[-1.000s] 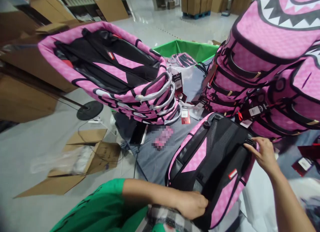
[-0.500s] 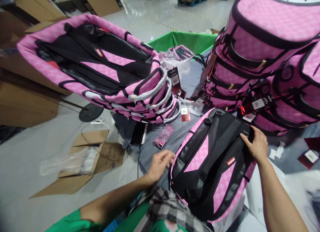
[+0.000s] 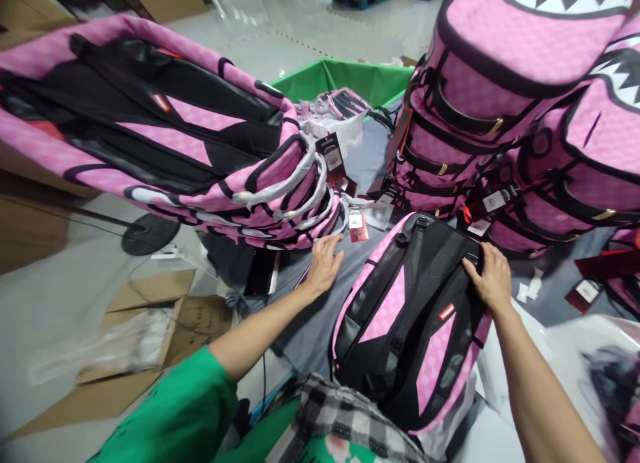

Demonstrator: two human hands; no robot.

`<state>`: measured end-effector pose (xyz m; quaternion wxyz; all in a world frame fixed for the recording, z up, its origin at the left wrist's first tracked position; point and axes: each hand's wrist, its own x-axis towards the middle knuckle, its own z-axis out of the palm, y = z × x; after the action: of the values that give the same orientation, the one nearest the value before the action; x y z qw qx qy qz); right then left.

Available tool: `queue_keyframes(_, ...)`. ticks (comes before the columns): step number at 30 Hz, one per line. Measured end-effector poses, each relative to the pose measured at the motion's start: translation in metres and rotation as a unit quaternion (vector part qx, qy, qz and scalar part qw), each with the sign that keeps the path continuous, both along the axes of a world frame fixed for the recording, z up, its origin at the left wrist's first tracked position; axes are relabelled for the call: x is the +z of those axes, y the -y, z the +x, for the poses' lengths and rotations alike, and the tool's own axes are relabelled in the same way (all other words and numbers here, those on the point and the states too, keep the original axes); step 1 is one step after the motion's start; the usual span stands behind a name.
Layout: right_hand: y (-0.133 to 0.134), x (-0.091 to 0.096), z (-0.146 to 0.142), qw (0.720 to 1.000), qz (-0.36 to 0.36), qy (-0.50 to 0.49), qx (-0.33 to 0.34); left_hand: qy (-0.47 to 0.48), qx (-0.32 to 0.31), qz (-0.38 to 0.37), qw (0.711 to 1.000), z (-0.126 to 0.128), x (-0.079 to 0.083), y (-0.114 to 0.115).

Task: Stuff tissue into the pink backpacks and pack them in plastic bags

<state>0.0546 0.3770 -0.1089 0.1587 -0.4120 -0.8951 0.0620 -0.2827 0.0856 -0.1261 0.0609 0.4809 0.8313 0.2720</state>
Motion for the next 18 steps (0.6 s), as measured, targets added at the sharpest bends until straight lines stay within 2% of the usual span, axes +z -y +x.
queue_keyframes(3,-0.003,0.004,-0.001,1.000,-0.016,0.003,0.004,-0.018,-0.149,0.078,0.986,0.020,0.024,-0.077)
queue_keyframes(5,-0.005,0.011,-0.003,0.999,-0.038,0.023,-0.005,-0.024,-0.222,0.089,0.971,0.036,0.034,-0.133)
queue_keyframes(8,-0.011,0.022,-0.008,0.997,-0.071,0.040,-0.006,-0.017,-0.249,0.044,0.967,0.059,0.039,-0.206)
queue_keyframes(10,-0.013,0.026,-0.010,0.996,-0.079,0.029,0.001,-0.018,-0.269,0.037,0.962,0.071,0.038,-0.234)
queue_keyframes(11,-0.011,0.027,-0.011,0.997,-0.077,0.019,0.005,-0.021,-0.280,0.045,0.959,0.075,0.036,-0.240)
queue_keyframes(13,0.001,0.024,-0.009,0.998,-0.067,-0.001,0.008,-0.029,-0.293,0.063,0.954,0.080,0.031,-0.234)
queue_keyframes(15,0.022,0.015,-0.007,0.998,-0.051,-0.035,0.007,-0.036,-0.292,0.086,0.952,0.083,0.023,-0.213)
queue_keyframes(18,0.065,-0.005,-0.002,0.994,0.012,-0.110,-0.003,-0.041,-0.284,0.105,0.952,0.087,0.008,-0.174)
